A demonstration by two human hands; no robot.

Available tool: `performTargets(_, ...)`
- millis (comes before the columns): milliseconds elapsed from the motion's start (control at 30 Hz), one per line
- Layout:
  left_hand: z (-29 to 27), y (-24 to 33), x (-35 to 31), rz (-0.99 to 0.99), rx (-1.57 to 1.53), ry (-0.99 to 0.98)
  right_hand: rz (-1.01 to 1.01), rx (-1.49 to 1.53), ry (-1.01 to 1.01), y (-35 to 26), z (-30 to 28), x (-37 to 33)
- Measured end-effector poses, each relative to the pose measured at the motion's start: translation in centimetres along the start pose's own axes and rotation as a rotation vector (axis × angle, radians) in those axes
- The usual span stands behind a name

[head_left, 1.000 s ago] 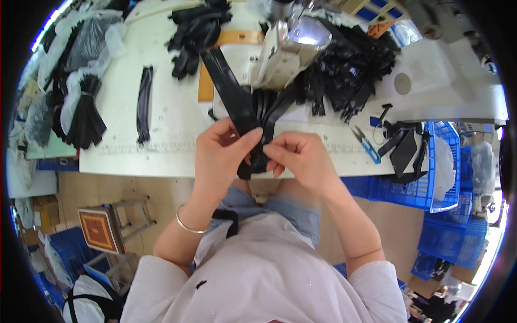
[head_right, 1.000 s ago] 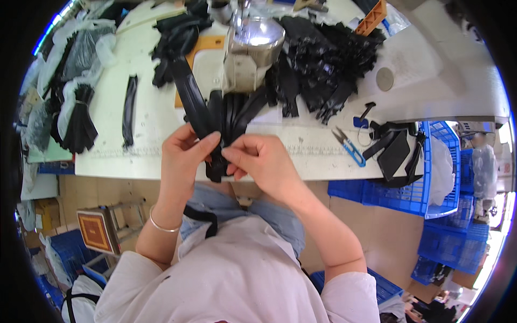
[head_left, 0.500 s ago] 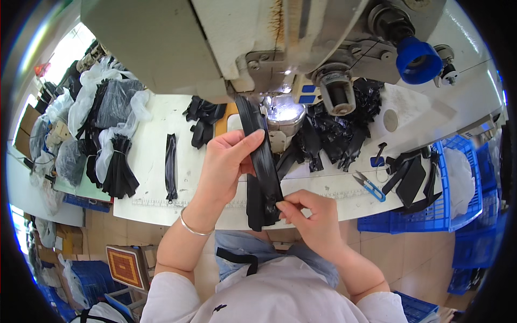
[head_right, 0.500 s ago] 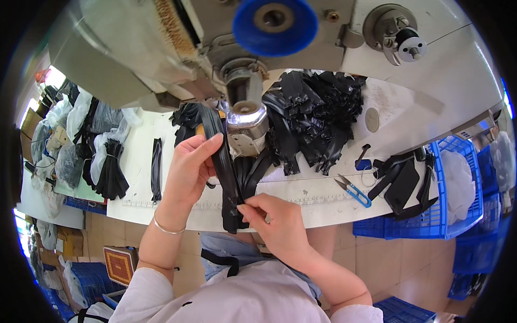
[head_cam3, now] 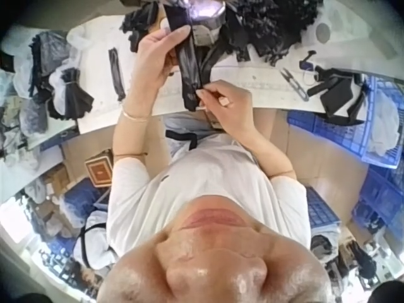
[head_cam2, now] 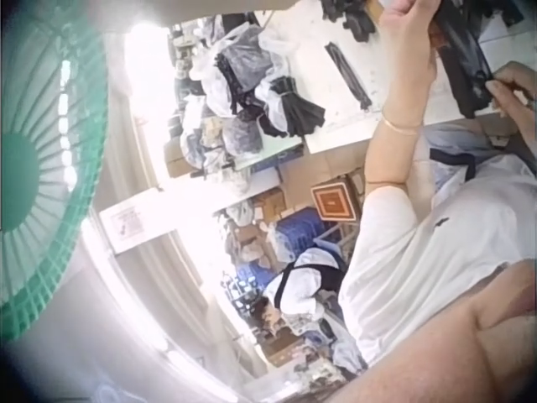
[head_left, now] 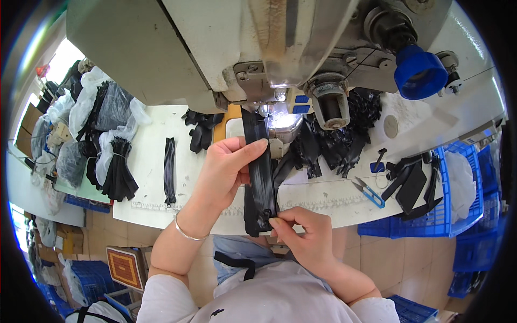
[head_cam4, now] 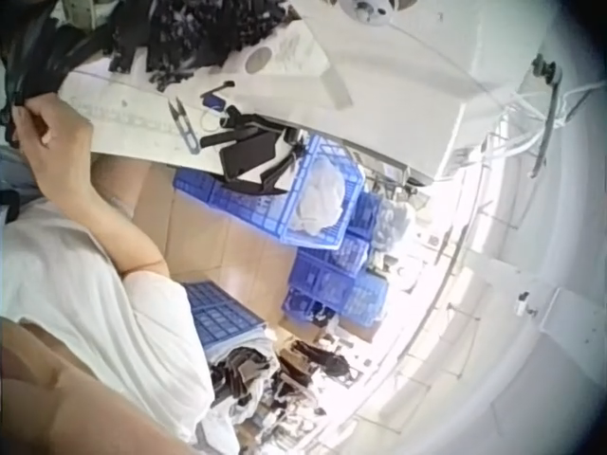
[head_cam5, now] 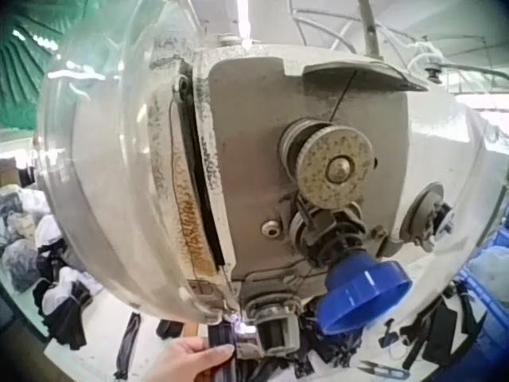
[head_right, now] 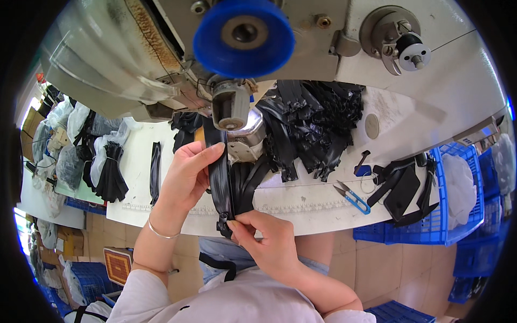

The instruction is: Stitching black elastic straps using an industrial sewing machine.

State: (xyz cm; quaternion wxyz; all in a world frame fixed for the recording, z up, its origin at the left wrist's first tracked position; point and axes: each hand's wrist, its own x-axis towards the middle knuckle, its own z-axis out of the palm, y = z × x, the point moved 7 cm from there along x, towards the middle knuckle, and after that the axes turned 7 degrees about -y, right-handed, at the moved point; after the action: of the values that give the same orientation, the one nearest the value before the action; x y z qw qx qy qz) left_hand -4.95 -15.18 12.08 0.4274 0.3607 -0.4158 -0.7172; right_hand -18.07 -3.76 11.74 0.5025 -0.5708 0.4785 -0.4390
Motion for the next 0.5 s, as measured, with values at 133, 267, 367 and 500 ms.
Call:
performTargets(133,0.1,0.2,1.1,0.015,0.088,-0.022,-0.012,0.001,0.007,-0.4,0.0,0.4)
performTargets(267,0.1,0.6,1.2,0.013,0.096,-0.011,-0.022,0.035,0.026,-0.4,0.3,0.7)
performTargets(367,0.4,0.9,1.3,0.027,0.106,-0.008,-0.048,0.047,0.048,-0.3,0.1,0.8)
performTargets(500,0.6,0.9,1.3,0.031,0.108,0.01,-0.048,0.062,0.063,-0.1,0.0,0.7)
